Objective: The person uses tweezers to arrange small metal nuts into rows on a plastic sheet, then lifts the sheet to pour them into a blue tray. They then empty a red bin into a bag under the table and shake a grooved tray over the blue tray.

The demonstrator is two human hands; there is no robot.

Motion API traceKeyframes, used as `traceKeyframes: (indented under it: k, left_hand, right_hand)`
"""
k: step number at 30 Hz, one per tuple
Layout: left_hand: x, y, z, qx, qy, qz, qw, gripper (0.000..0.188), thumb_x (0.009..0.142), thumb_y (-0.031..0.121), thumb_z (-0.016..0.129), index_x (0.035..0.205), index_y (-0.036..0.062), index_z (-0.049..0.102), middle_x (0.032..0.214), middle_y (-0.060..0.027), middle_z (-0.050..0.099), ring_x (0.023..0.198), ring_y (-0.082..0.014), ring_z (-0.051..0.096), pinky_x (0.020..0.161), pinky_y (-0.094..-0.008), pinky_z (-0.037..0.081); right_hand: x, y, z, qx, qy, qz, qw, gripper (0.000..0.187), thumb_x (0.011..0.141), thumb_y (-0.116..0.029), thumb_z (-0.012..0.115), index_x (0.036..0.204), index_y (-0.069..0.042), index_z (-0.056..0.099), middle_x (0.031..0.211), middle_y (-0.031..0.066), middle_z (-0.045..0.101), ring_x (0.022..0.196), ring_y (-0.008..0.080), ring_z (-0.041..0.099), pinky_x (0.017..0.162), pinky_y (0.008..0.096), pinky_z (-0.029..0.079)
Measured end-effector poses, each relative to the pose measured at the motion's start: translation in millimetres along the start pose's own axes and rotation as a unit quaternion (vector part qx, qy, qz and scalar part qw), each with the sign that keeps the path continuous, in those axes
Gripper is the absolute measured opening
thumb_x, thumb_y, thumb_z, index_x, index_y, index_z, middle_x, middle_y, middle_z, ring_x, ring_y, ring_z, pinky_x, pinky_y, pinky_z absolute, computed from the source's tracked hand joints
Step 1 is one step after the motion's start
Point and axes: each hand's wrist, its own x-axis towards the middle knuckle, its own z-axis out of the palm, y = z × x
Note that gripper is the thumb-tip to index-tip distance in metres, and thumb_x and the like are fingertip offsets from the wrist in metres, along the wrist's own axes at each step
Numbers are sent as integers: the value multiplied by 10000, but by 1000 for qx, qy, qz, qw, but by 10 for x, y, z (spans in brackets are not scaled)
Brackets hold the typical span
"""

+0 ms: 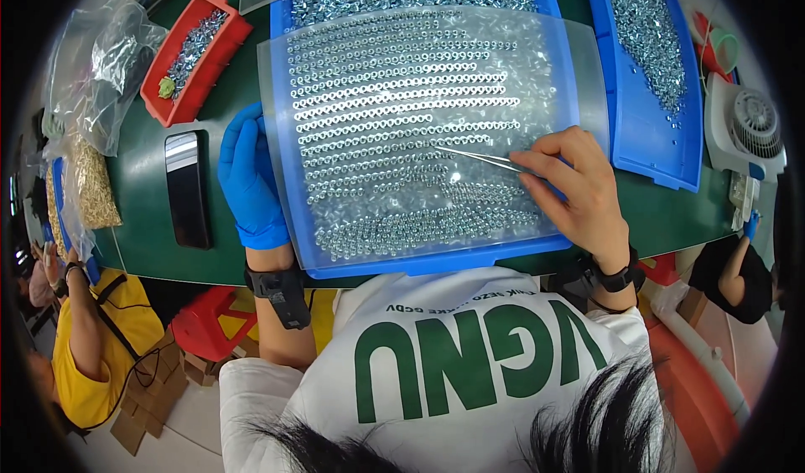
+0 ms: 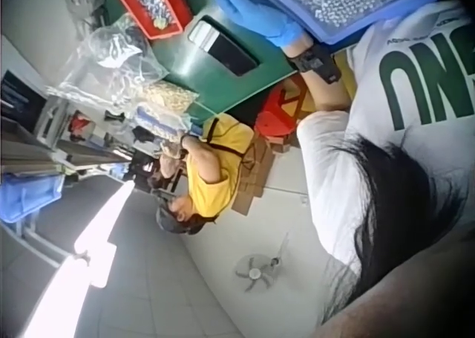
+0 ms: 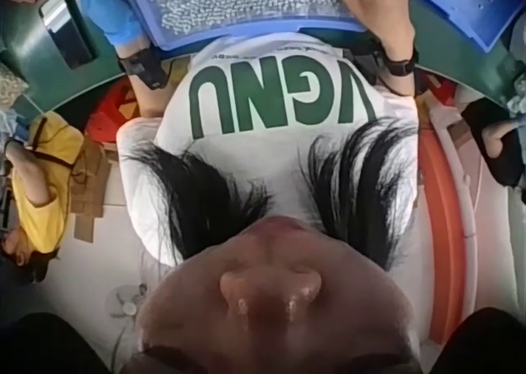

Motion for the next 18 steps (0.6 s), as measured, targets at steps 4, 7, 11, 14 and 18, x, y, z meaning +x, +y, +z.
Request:
traceKeyframes:
  k: [4,7,11,14,18]
  left_hand:
    - [-3,-13,-29,-12,-6,5,1000,228,901,108,461,1070,-17,550,943,-84,618,827,-139,587,745,-237,460]
    - [-2,-9,-33,-16,-8,7,1000,228,900,106,463,1071,-16,552,934,-82,620,824,-135,588,745,-235,459]
    - [-3,-15,-25,-1,4,11,1000,230,899,108,468,1071,-17,555,915,-79,625,817,-131,590,744,-234,459]
    - [-15,-22,-22,5,5,14,1000,231,897,108,472,1073,-16,558,902,-75,628,811,-126,592,738,-232,460]
    - [-10,-7,-33,7,3,6,1000,229,897,108,475,1072,-15,557,905,-75,628,812,-125,591,736,-232,462]
  right_hand:
    - [88,-35,54,5,-10,-18,1000,271,647,-2,667,911,-52,634,800,56,536,705,216,496,612,309,386]
    - [158,-73,100,17,-19,-34,999,288,636,-3,675,916,-56,635,798,53,534,699,213,494,608,307,386]
    - [194,-109,125,16,-22,-37,999,302,626,-1,680,918,-67,641,793,47,533,693,204,492,603,305,386]
    - [187,-110,114,20,-34,-37,999,305,622,3,680,914,-75,645,792,41,532,691,199,490,601,303,386]
    - [203,-117,110,24,-43,-38,998,306,616,5,682,908,-83,650,791,33,532,689,192,488,597,300,386]
